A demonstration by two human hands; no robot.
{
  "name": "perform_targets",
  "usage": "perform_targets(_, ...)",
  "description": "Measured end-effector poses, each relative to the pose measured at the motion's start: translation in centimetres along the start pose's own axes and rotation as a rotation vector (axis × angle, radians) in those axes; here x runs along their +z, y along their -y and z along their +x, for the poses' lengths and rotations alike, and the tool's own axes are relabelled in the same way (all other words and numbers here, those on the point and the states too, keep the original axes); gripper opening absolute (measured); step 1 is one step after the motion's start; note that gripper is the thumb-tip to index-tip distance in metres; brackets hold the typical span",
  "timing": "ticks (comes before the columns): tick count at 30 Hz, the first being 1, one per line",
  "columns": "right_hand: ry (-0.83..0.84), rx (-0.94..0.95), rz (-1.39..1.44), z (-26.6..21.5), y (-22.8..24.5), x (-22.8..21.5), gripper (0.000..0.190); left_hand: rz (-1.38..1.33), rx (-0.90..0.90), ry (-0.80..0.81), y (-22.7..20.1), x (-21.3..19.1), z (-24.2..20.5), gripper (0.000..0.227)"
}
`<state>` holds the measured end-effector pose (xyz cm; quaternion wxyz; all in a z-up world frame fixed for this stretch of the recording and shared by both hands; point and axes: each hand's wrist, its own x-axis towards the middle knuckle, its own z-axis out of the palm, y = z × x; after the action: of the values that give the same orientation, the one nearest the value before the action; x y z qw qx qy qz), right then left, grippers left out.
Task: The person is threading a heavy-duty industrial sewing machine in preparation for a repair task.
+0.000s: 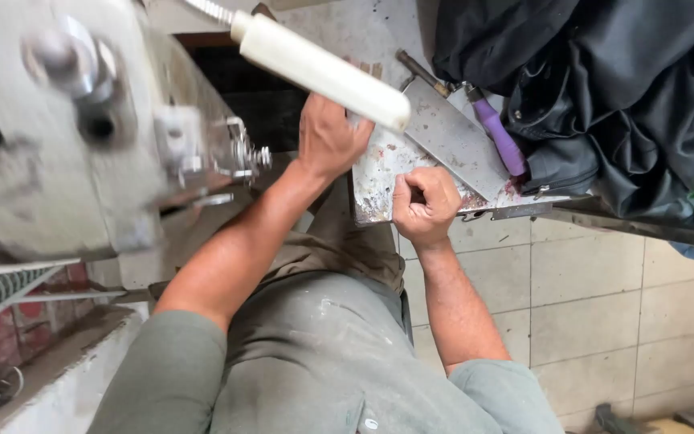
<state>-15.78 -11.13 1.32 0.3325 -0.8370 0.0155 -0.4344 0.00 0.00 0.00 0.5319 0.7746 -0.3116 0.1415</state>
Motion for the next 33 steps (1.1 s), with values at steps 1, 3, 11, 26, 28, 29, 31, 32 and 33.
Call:
perform_targets(1, -0.01, -0.001, -0.014, 0.1, 0.1, 0.0, 0.009, -0.012, 0.01, 0.006, -0.2, -0.4, -0.9, 0.036)
perform_targets(3, 0.0, -0.022, -0.08, 0.5, 0.3, 0.2, 0.012, 0.061, 0.233, -0.024, -0.4, -1.2, -2.3, 0.05)
perform_targets(11, 0.053, -0.085, -0.082, -0.1, -0.9, 0.0, 0.011, 0.03, 0.125, -0.048, -3.4, -2.6, -10.1, 0.051)
perform_targets(26, 0.051, -0.009, 0.046, -0.7, -0.3, 1.4, 0.01, 0.017, -0.077, 0.162, -0.4, -12.2, -25.2, 0.046)
perform_targets(28, 0.063, 0.049, 0.118, 0.2, 2.4, 2.9, 0.01, 0.028, -0.133, 0.164, -0.1, -13.8, -26.0, 0.042)
perform_targets(29, 0.116, 0.102, 0.243, 1.0, 4.0, 3.9, 0.017, 0.023, -0.168, 0.137, 0.2, -14.4, -26.2, 0.038)
perform_targets(31, 0.164, 0.151, 0.363, 2.5, 6.6, 6.0, 0.023, 0.014, -0.195, 0.11, 0.4, -15.9, -26.0, 0.034)
perform_targets(32, 0.204, 0.194, 0.494, 3.3, 7.7, 7.0, 0.027, 0.029, -0.176, 0.13, 0.4, -16.5, -25.5, 0.033)
perform_targets(33, 0.242, 0.243, 0.623, 3.9, 8.7, 8.0, 0.03, 0.044, -0.158, 0.158, 0.4, -17.3, -25.1, 0.031)
